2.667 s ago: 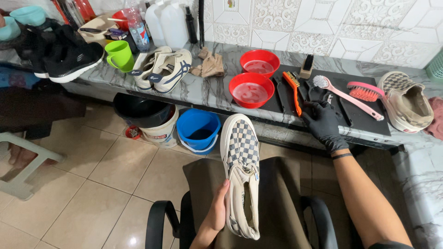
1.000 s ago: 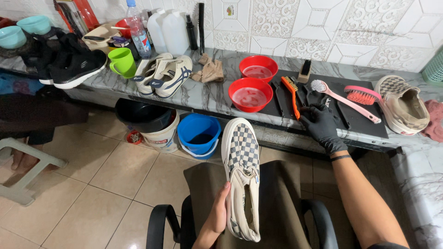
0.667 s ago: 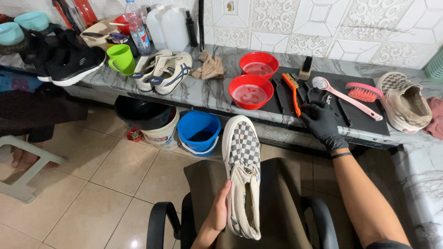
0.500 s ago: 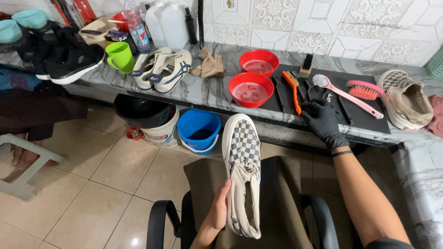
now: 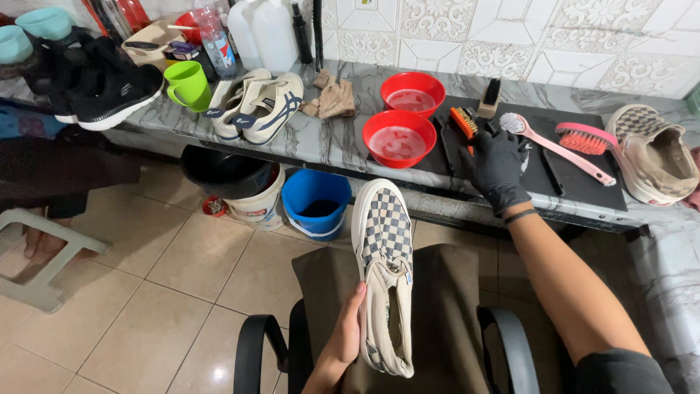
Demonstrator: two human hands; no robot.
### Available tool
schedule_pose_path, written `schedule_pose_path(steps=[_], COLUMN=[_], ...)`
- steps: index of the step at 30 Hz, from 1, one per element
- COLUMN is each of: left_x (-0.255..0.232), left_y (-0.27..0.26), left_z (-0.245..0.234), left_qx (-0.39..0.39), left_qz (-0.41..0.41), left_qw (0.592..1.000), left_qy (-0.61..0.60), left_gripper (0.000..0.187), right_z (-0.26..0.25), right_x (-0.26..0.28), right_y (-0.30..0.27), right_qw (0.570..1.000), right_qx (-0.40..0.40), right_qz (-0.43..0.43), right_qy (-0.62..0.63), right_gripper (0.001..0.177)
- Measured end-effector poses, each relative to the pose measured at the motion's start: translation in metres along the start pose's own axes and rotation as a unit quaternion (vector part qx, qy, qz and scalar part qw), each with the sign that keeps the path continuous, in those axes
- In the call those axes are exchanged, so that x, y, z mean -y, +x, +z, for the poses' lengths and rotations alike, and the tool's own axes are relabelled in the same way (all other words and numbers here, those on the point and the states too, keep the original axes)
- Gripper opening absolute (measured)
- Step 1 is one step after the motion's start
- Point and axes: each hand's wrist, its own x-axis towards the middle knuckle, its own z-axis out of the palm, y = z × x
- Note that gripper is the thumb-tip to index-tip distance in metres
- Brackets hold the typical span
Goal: The person cleans a checkered slip-on shoe using a small brush and a cloth. They scrub the interior and exterior surfaces of the shoe, then wipe it down with a cloth.
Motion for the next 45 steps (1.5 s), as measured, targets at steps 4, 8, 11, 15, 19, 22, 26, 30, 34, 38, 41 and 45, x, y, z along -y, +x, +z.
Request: schedule_pose_path(steps=[4,8,11,15,19,22,26,30,34,38,41,45], left_x=[0.017,0.021,0.018,0.032,0.022,0.02,0.023,0.015,0.004,-0.005,-0.009,-0.012], left_y=[0.005,0.004,0.004,0.009,0.008,0.007,0.006,0.005,0.0,-0.003,-0.004,-0.004], left_z=[-0.012,-0.015,-0.017,-0.028,-0.021,-0.021,-0.024,-0.018,-0.013,-0.006,-0.003,-0.002], left_qx=[-0.019,-0.025,-0.022,-0.076,-0.012,-0.018,-0.01,0.008,0.026,-0.033,-0.013,0.015], left_qz=[0.002,-0.025,-0.029,-0.064,-0.036,-0.047,-0.014,0.011,0.007,-0.082,-0.082,-0.079], left_qw=[1.0,0.999,0.998,0.994,0.995,0.995,0.998,0.998,0.999,0.995,0.988,0.98], left_qy=[0.01,-0.033,-0.056,-0.047,-0.088,-0.086,-0.064,-0.055,-0.023,-0.049,-0.129,-0.182], left_gripper=[0.063,0.061,0.058,0.059,0.065,0.062,0.059,0.058,0.067,0.072,0.071,0.073], right_z=[0.005,0.009,0.0,-0.016,-0.02,-0.02,-0.018,-0.015,-0.015,-0.022,-0.021,-0.026], right_x=[0.029,0.031,0.024,0.018,0.025,0.038,0.037,0.031,0.022,0.021,0.015,0.015], right_y=[0.01,0.033,0.06,0.081,0.087,0.08,0.059,0.051,0.04,0.031,0.026,0.015], right_qw=[0.999,0.988,0.984,0.968,0.986,0.987,0.983,0.976,0.971,0.965,0.97,0.981], right_qx=[-0.011,0.135,0.132,0.069,-0.014,0.03,0.137,0.111,0.039,0.079,0.121,0.091], right_qz=[-0.027,0.017,0.106,0.183,0.104,0.05,-0.074,-0.173,-0.225,-0.234,-0.203,-0.172], right_qy=[-0.044,-0.079,0.048,0.154,0.128,0.15,0.101,-0.074,-0.075,-0.09,-0.047,0.023], right_gripper=[0.052,0.045,0.038,0.035,0.024,0.035,0.018,0.031,0.03,0.026,0.026,0.027])
